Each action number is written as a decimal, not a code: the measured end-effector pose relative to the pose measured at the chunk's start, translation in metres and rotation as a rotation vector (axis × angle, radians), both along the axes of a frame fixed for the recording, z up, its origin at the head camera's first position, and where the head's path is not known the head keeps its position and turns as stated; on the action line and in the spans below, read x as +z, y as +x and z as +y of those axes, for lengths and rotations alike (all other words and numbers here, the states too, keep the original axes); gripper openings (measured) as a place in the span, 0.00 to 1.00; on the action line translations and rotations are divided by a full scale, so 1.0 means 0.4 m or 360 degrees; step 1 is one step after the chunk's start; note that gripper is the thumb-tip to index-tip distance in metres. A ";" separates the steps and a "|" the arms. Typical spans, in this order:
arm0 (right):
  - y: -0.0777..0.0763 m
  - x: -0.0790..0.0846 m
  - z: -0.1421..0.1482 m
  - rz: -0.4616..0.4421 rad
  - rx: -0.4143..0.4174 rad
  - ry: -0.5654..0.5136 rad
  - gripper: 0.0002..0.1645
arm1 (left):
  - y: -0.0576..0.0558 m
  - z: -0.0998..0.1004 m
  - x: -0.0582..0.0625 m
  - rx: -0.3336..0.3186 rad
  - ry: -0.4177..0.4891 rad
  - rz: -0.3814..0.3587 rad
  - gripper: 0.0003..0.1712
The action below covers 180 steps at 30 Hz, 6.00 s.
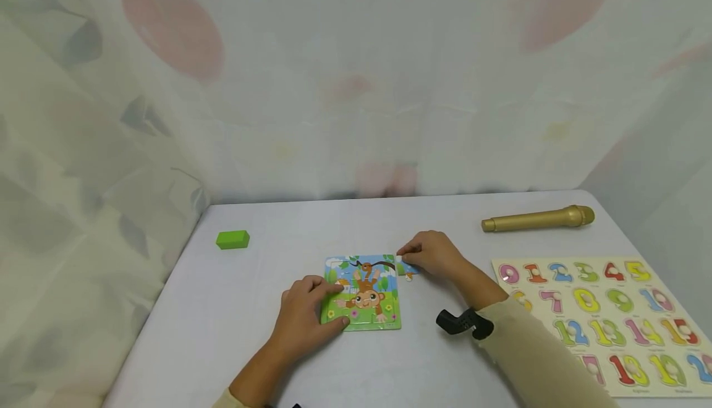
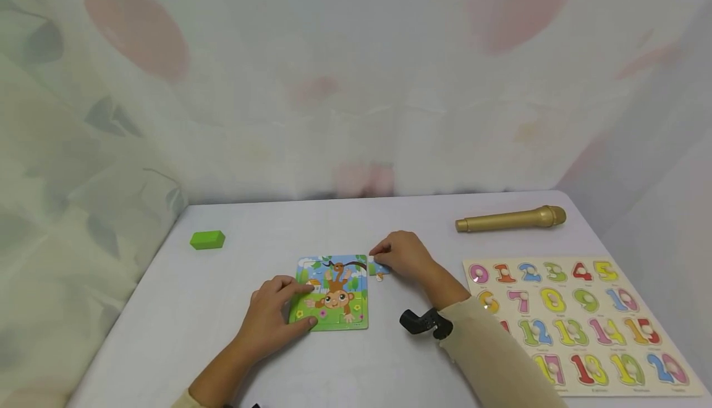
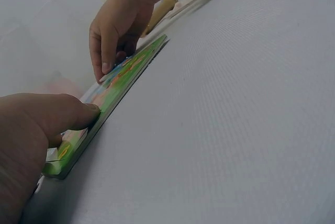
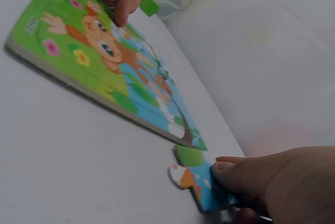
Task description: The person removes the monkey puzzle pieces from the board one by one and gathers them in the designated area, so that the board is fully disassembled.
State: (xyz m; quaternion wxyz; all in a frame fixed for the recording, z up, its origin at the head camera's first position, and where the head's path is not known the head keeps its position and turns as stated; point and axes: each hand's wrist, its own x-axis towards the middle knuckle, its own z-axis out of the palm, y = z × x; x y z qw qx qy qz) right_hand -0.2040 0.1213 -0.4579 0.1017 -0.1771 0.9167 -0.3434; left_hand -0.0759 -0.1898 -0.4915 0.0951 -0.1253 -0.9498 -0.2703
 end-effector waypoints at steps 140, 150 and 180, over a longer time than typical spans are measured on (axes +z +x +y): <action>-0.035 0.002 -0.184 -0.0345 0.0742 -0.0251 0.23 | -0.013 0.054 0.039 -0.0081 0.0092 -0.0238 0.25; -0.025 0.012 -0.174 -0.0391 0.0687 -0.0318 0.22 | -0.015 0.056 0.038 -0.0114 0.0113 -0.0223 0.24; -0.057 0.038 -0.122 -0.0541 0.0612 -0.0406 0.15 | -0.020 0.057 0.044 -0.0061 0.0135 -0.0317 0.23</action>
